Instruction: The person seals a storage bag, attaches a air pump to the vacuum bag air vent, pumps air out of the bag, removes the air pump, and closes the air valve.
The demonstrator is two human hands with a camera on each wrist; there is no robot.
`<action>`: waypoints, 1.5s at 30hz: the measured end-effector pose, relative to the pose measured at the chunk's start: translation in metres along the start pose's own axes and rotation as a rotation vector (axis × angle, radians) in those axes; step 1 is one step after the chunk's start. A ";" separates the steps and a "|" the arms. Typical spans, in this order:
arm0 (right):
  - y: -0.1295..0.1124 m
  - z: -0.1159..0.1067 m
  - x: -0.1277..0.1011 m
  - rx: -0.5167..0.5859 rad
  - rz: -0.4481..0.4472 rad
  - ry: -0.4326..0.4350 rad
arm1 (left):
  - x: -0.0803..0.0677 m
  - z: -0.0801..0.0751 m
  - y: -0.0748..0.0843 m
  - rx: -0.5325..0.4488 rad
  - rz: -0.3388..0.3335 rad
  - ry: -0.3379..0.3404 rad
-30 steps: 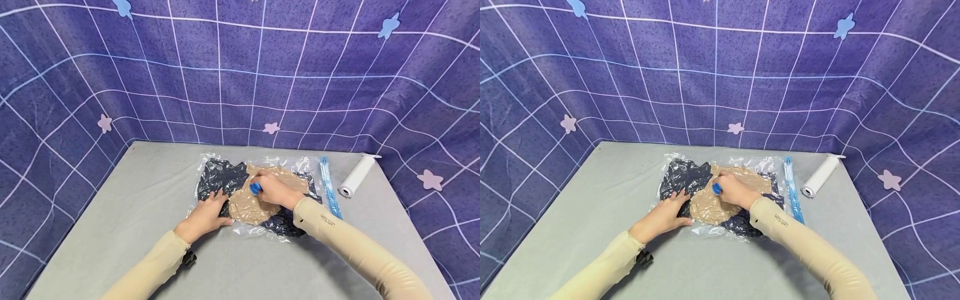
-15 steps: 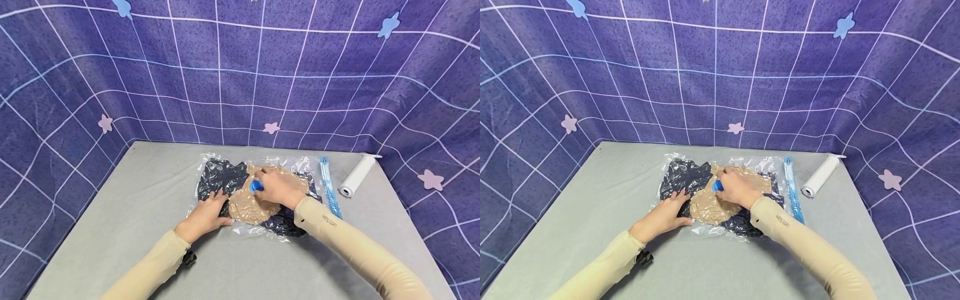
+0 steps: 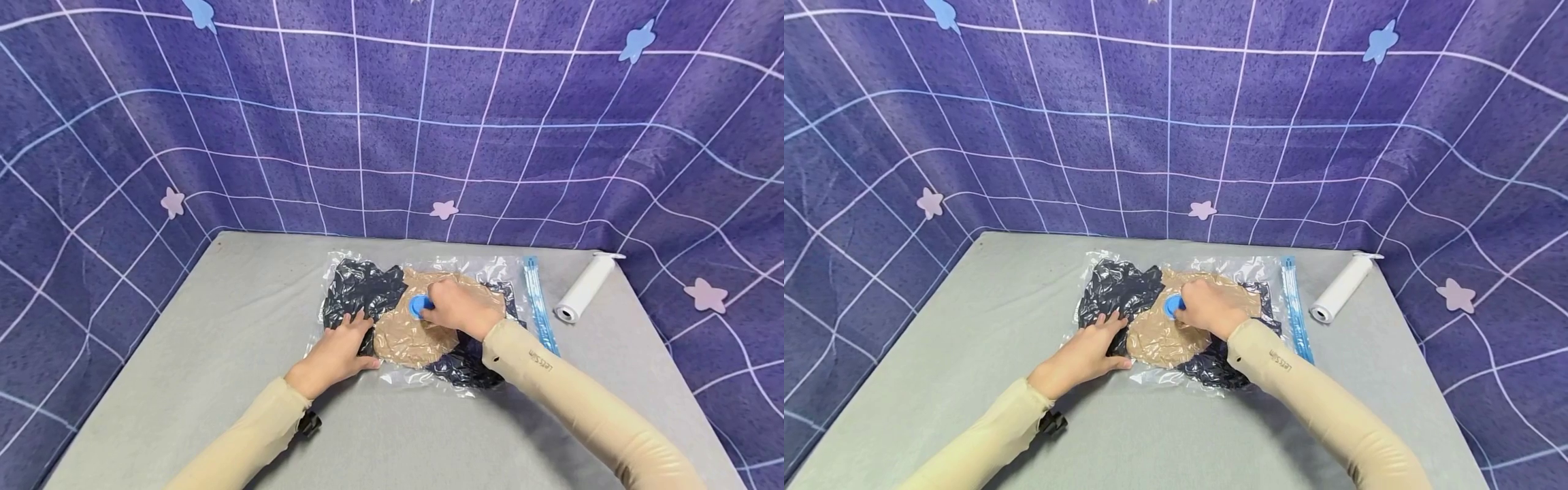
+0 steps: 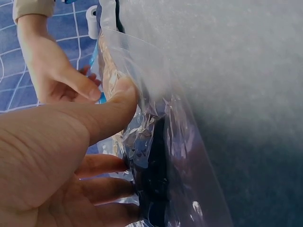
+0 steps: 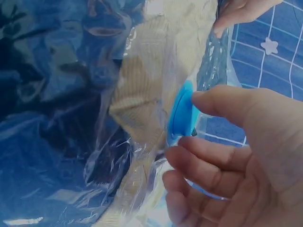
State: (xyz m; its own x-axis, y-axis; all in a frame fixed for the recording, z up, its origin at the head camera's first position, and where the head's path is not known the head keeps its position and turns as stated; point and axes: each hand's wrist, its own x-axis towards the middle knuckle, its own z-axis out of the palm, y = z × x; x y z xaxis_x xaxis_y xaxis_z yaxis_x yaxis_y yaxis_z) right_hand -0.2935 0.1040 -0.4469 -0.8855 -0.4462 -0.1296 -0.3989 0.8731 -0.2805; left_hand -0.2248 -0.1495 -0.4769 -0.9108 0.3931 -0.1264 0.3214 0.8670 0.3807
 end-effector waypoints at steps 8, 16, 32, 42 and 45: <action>-0.007 0.005 0.006 0.016 -0.240 0.033 | -0.001 0.000 0.000 0.003 0.004 0.006; -0.009 0.008 0.008 0.006 -0.255 0.008 | -0.001 0.000 0.002 0.011 -0.004 0.009; -0.008 0.010 0.012 -0.068 -0.318 0.108 | -0.002 0.001 0.000 0.003 0.001 0.013; -0.008 0.000 0.016 -0.032 -0.316 0.020 | 0.002 0.007 0.001 0.006 -0.008 0.024; -0.018 0.000 0.016 -0.022 -0.243 0.024 | 0.000 0.007 0.001 0.014 -0.012 0.035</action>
State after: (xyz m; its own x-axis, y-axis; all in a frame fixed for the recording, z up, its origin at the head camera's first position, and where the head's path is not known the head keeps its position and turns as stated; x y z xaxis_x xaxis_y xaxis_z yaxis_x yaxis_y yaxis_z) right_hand -0.3007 0.0812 -0.4438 -0.7682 -0.6392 -0.0376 -0.6060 0.7447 -0.2796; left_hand -0.2228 -0.1462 -0.4834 -0.9232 0.3715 -0.0984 0.3134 0.8760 0.3668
